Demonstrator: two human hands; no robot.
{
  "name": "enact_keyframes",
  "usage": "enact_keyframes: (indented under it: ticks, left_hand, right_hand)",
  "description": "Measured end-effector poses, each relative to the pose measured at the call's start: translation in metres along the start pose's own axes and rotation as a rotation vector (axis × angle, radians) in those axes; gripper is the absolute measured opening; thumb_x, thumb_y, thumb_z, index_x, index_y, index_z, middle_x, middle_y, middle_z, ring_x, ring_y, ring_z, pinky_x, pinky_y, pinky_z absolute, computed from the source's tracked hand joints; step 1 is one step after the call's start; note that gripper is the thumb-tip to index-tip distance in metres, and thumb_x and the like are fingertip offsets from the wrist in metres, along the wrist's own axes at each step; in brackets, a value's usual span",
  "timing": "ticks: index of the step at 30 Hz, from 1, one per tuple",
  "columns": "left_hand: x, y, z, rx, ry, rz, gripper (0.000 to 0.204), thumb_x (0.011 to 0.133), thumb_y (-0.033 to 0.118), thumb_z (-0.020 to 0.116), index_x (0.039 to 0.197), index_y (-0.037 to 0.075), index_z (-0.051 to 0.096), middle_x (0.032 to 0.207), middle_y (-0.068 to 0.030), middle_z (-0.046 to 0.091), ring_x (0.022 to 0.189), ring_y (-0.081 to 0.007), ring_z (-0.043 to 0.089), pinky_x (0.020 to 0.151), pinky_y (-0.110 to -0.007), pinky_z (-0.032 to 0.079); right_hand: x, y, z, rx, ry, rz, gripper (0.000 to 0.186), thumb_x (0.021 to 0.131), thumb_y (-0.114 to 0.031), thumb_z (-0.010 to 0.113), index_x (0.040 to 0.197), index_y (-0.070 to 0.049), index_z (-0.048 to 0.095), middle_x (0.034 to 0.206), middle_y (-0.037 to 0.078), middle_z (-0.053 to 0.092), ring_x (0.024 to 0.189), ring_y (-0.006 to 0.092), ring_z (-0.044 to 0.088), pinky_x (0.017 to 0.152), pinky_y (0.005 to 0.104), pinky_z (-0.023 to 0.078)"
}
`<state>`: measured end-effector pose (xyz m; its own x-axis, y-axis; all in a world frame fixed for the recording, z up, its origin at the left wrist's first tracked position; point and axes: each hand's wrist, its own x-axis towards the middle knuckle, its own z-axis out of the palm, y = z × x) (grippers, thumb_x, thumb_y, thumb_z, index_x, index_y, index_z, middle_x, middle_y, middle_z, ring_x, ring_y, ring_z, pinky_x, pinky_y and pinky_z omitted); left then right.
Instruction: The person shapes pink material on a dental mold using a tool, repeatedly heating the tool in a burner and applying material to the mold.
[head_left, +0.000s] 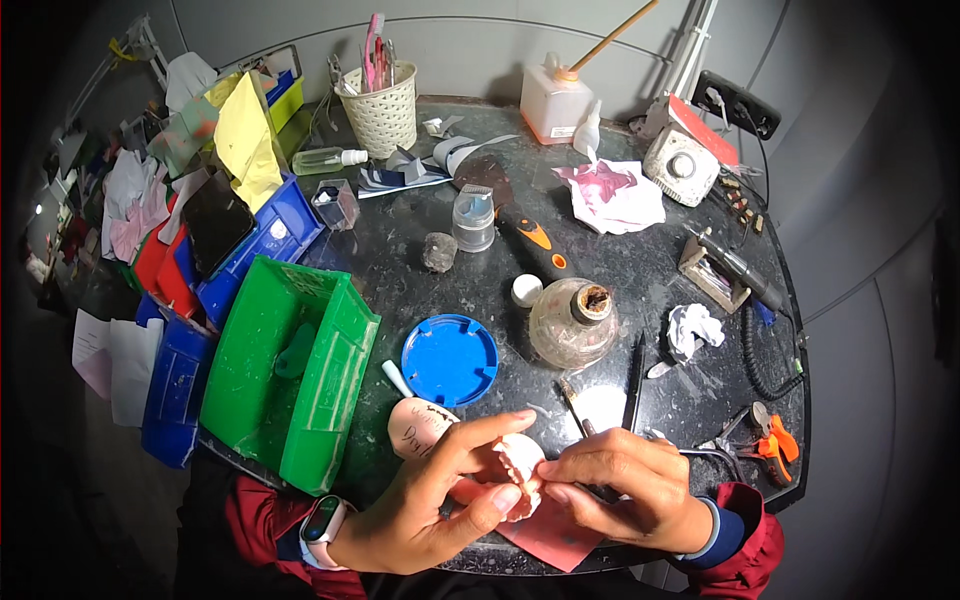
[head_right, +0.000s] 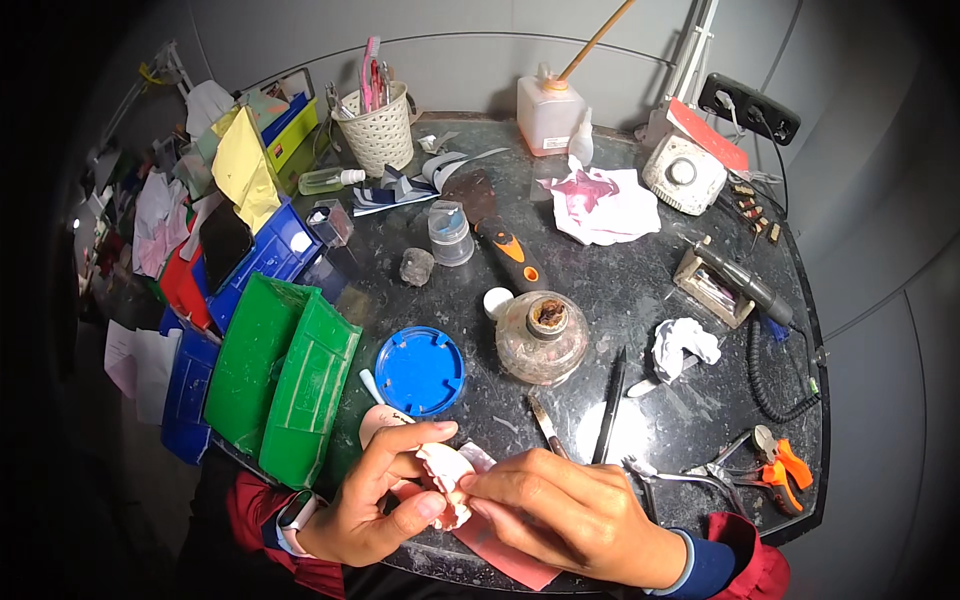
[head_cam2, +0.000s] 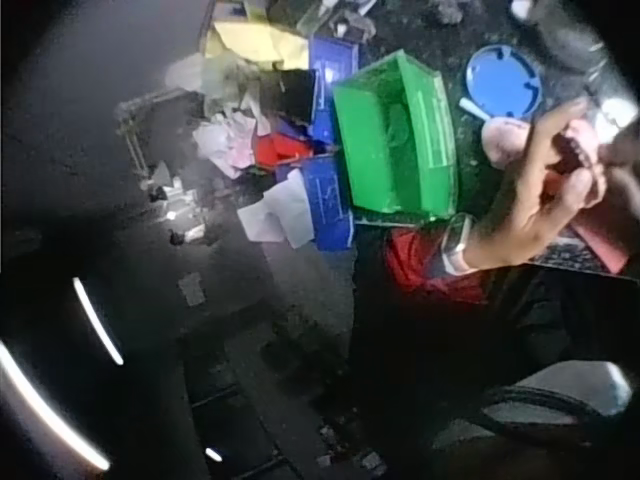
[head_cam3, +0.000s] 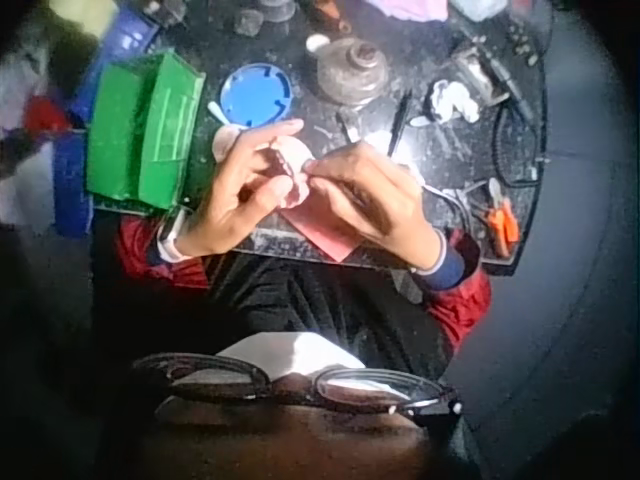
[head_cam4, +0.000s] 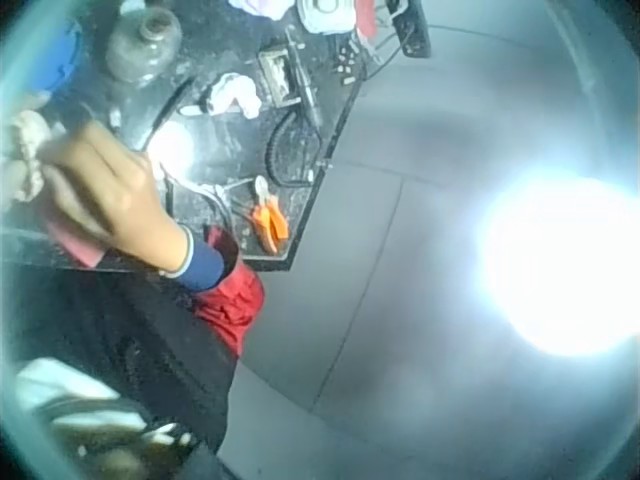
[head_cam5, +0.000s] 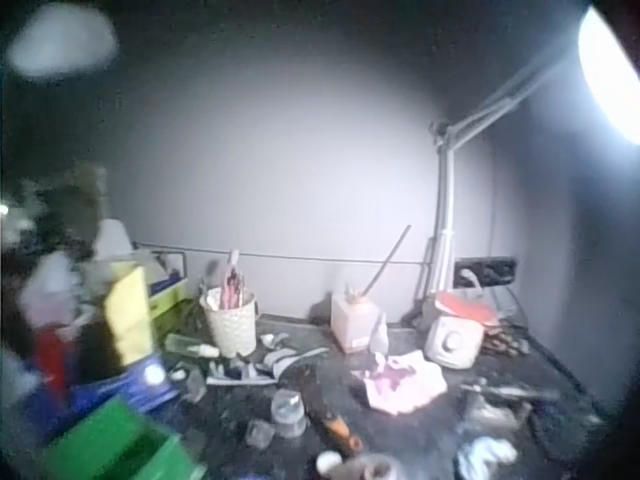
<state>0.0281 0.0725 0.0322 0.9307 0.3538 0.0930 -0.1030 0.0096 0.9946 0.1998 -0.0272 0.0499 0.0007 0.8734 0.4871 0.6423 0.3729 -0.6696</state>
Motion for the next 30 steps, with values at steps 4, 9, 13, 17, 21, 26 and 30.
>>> enact_keyframes:
  ticks: [4,9,13,17,21,26,30]
  left_hand:
    - [0.0004,0.0015,0.0010,0.001,0.009,0.006,0.050,0.086,0.010,0.045,0.128,-0.001,0.019,0.099,-0.0166,0.053,0.086,-0.0165,0.055,0.072,-0.026,0.044]
    - [-0.0008,0.0010,0.0036,-0.029,0.064,0.013,0.047,0.086,0.010,0.048,0.126,-0.002,0.026,0.093,-0.0108,0.057,0.085,-0.0129,0.055,0.072,-0.024,0.045]
    - [-0.0002,-0.0004,0.0040,-0.018,0.078,0.033,0.046,0.086,0.010,0.049,0.125,-0.002,0.028,0.093,-0.0111,0.057,0.085,-0.0129,0.056,0.073,-0.025,0.045]
    - [-0.0005,-0.0007,0.0051,-0.023,0.082,0.043,0.045,0.086,0.010,0.049,0.124,-0.001,0.028,0.092,-0.0113,0.057,0.084,-0.0130,0.056,0.073,-0.025,0.045]
    - [0.0005,-0.0001,0.0045,-0.035,0.075,0.011,0.048,0.085,0.008,0.050,0.125,-0.003,0.027,0.091,-0.0115,0.058,0.084,-0.0137,0.056,0.073,-0.026,0.045]
    - [0.0033,-0.0040,-0.0042,0.037,-0.018,0.065,0.059,0.082,0.008,0.051,0.129,-0.004,0.019,0.094,-0.0153,0.056,0.087,-0.0154,0.055,0.075,-0.026,0.044]
    - [0.0034,0.0014,0.0006,0.110,0.026,0.087,0.070,0.073,0.003,0.060,0.130,-0.005,0.019,0.094,-0.0145,0.058,0.085,-0.0145,0.057,0.075,-0.025,0.044]
  right_hand:
    - [-0.0002,0.0003,-0.0004,0.013,-0.012,-0.004,0.017,0.065,0.001,0.067,0.081,0.001,0.062,0.073,0.009,0.062,0.061,0.0161,0.061,0.049,0.0236,0.049]
    - [-0.0037,0.0036,0.0022,0.017,-0.019,-0.028,0.018,0.070,-0.003,0.063,0.087,-0.001,0.059,0.077,0.007,0.060,0.063,0.0175,0.061,0.049,0.0256,0.049]
    - [-0.0039,0.0044,0.0024,0.012,-0.022,-0.034,0.018,0.069,-0.004,0.063,0.087,-0.002,0.060,0.077,0.007,0.060,0.063,0.0175,0.061,0.048,0.0256,0.049]
    - [-0.0045,0.0037,0.0009,-0.016,-0.045,-0.045,0.019,0.069,-0.004,0.064,0.087,-0.002,0.060,0.077,0.006,0.060,0.063,0.0172,0.061,0.048,0.0255,0.049]
    - [-0.0017,0.0017,0.0023,0.014,0.017,-0.004,0.019,0.064,-0.001,0.069,0.082,-0.001,0.063,0.073,0.008,0.062,0.060,0.0158,0.061,0.048,0.0234,0.048]
    - [-0.0016,0.0042,-0.0004,-0.019,-0.028,0.002,0.019,0.064,0.000,0.069,0.082,-0.001,0.063,0.074,0.008,0.062,0.060,0.0158,0.061,0.049,0.0229,0.048]
    - [-0.0016,0.0038,-0.0009,-0.059,-0.023,0.003,0.019,0.065,0.001,0.068,0.083,-0.002,0.063,0.072,0.008,0.062,0.060,0.0150,0.061,0.047,0.0227,0.048]
